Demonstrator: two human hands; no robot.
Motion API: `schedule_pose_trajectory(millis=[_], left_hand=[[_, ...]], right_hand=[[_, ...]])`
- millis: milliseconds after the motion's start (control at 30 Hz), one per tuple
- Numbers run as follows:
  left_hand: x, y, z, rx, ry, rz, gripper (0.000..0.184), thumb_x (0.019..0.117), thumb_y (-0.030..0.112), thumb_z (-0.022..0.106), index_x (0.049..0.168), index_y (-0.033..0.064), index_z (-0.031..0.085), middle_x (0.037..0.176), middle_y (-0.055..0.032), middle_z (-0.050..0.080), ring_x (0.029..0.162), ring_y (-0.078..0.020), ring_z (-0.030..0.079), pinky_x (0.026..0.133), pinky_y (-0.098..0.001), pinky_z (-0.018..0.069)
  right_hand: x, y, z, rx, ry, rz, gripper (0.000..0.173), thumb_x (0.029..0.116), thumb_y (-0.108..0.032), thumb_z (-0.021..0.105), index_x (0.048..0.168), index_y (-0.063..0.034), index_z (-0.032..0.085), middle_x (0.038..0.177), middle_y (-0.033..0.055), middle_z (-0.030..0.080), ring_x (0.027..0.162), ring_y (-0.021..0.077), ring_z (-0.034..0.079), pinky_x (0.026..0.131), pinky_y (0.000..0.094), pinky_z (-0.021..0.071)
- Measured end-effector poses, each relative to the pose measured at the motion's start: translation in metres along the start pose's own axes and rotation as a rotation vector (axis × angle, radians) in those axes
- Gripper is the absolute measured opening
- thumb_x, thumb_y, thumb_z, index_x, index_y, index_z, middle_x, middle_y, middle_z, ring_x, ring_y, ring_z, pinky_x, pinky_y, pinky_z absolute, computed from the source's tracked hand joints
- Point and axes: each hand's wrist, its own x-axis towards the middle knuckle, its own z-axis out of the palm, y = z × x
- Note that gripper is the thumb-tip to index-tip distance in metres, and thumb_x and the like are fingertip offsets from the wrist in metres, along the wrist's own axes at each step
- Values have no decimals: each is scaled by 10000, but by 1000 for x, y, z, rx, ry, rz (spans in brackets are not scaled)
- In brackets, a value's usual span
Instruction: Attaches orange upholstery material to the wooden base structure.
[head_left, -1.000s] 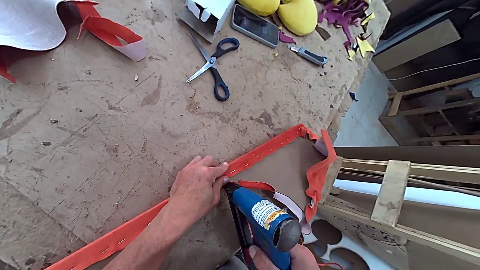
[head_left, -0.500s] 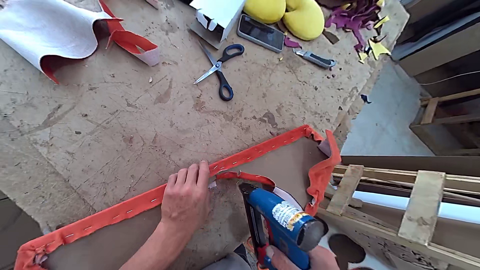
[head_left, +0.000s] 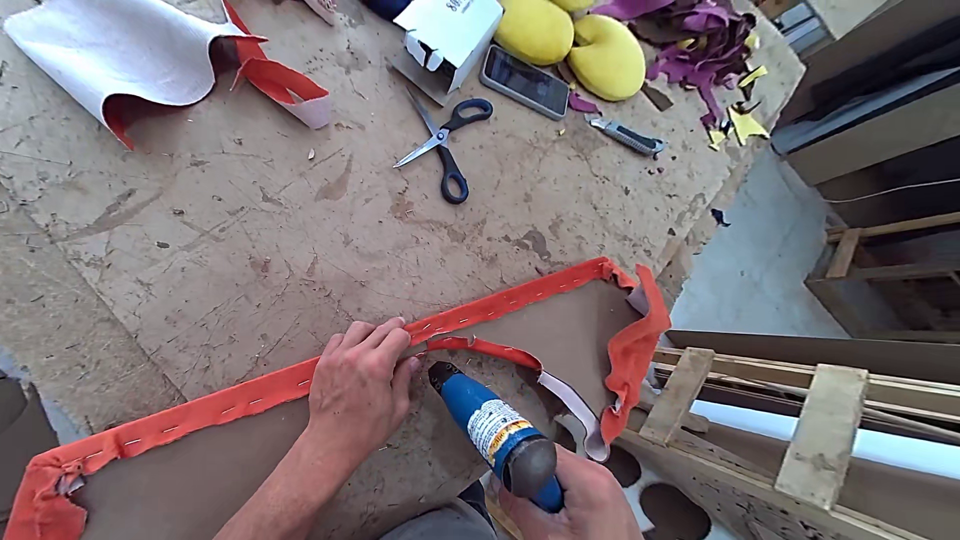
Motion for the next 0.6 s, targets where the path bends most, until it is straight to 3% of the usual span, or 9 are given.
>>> schedule_pose_trajectory(millis=[300,600], left_hand=[[-3,-2,0,-10,-11,53,254,992,337,574,1050,163,749,1305,14,694,1087,-205,671,844,-411,542],[-3,-4,-2,-34,-40,80,219,984,306,615,1064,140,734,1317,-26,685,1100,-232,671,849,-429,545]], right_hand=[[16,-7,2,-15,-40,48,272,842,-249,746,1064,-92,750,876,5,750,792,74,709,702,328,599],[16,-7,0,50,-65,74,234,831,-214,768,1002,-57,733,873,30,747,821,58,711,744,297,599]])
